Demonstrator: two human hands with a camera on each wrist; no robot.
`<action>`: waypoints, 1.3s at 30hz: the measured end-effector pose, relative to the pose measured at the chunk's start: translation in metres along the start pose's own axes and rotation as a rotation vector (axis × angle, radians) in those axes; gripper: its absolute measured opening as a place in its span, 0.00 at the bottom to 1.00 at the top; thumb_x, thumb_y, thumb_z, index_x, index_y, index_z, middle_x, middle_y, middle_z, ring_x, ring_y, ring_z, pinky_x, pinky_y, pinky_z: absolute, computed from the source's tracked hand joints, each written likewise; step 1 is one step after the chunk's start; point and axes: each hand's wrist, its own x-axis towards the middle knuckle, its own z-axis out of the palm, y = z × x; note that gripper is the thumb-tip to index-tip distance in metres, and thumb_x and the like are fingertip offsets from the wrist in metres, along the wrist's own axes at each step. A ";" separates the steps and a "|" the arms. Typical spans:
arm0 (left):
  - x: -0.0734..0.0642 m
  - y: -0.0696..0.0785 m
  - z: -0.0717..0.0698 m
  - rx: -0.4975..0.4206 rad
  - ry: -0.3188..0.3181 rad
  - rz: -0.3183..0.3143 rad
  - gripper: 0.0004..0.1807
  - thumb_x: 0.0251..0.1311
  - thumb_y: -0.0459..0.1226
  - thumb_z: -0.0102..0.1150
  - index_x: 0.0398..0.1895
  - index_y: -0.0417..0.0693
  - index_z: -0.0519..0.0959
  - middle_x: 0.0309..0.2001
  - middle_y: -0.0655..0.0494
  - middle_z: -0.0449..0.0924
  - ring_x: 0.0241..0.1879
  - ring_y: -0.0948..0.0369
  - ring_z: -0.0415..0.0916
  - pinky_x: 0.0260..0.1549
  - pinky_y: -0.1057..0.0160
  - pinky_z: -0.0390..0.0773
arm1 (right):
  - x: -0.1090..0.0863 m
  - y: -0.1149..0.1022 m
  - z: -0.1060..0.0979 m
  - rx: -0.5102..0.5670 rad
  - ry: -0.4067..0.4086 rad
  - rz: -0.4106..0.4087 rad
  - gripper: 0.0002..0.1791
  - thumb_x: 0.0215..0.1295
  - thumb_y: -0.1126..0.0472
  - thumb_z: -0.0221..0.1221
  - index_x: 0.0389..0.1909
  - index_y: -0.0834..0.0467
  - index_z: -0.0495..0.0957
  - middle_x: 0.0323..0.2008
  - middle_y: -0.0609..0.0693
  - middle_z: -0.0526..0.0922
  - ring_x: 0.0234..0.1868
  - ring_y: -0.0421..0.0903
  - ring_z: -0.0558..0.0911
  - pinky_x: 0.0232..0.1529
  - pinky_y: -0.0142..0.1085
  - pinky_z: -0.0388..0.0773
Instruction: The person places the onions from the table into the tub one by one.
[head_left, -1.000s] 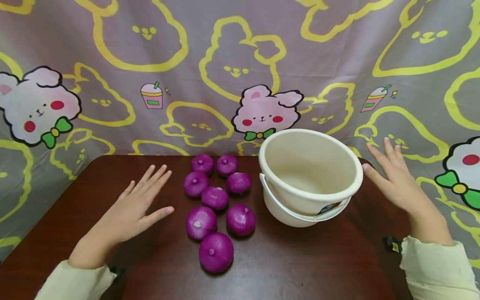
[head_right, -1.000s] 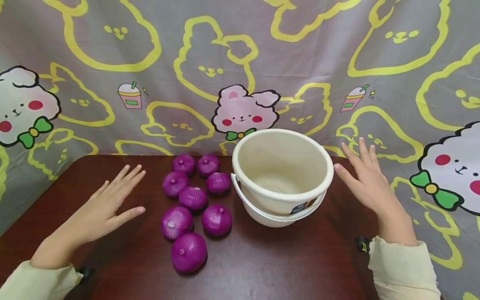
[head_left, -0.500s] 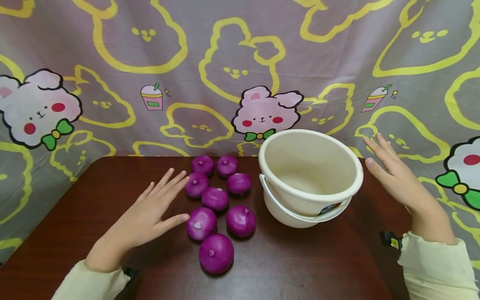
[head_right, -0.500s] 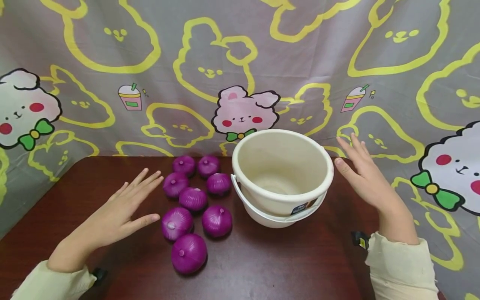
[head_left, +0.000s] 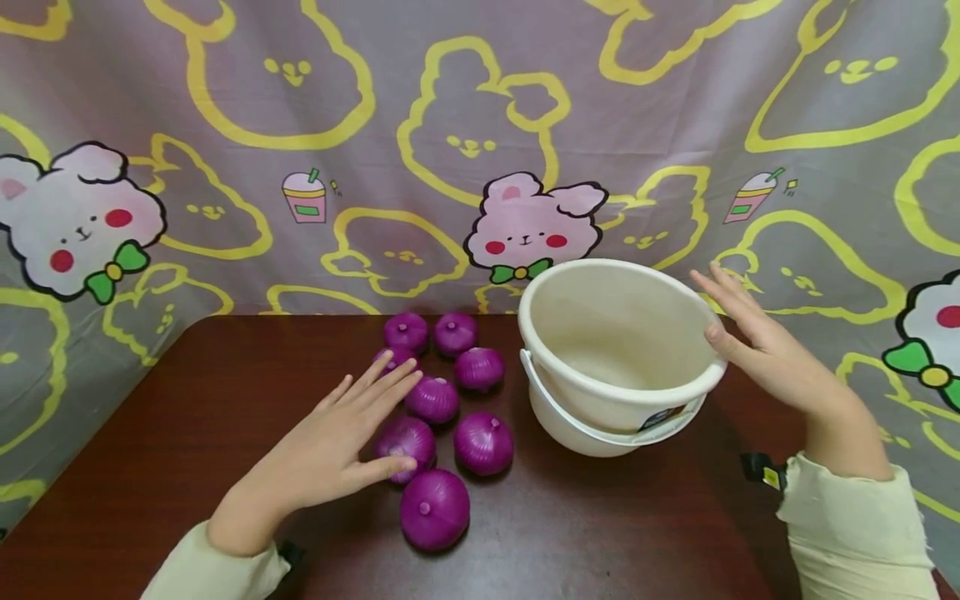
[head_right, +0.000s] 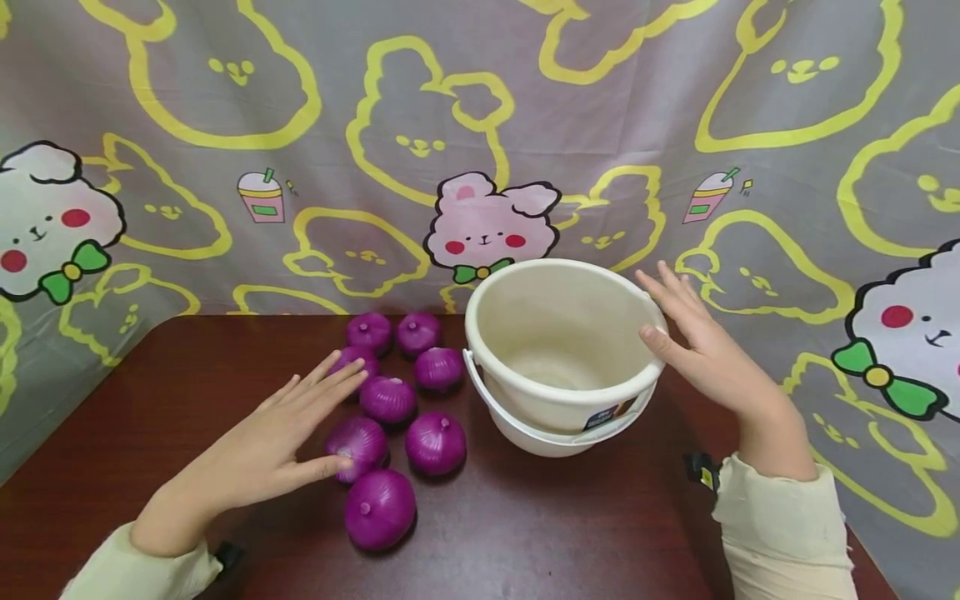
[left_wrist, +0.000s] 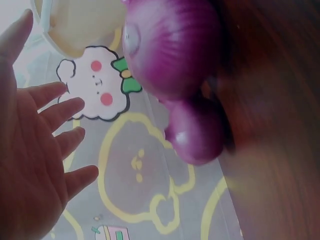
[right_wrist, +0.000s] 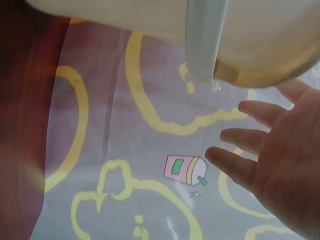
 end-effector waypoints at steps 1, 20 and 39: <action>0.002 0.002 0.001 -0.006 -0.004 0.009 0.50 0.59 0.65 0.57 0.80 0.62 0.49 0.80 0.60 0.48 0.81 0.53 0.36 0.70 0.32 0.53 | 0.001 -0.001 0.001 0.006 -0.005 0.002 0.35 0.75 0.60 0.49 0.79 0.44 0.50 0.81 0.46 0.36 0.80 0.41 0.30 0.69 0.73 0.28; 0.012 0.024 0.018 -0.055 -0.030 0.135 0.50 0.51 0.67 0.64 0.73 0.53 0.64 0.74 0.58 0.64 0.79 0.54 0.47 0.69 0.39 0.63 | 0.013 -0.011 0.012 0.025 -0.032 -0.018 0.38 0.71 0.59 0.54 0.78 0.42 0.51 0.81 0.42 0.38 0.80 0.41 0.33 0.72 0.69 0.32; 0.015 0.032 0.022 -0.177 -0.169 0.167 0.43 0.53 0.65 0.63 0.68 0.54 0.71 0.69 0.63 0.70 0.74 0.57 0.59 0.68 0.52 0.69 | 0.018 -0.015 0.014 -0.045 -0.042 -0.012 0.45 0.64 0.61 0.61 0.79 0.44 0.51 0.81 0.48 0.37 0.80 0.42 0.33 0.71 0.71 0.36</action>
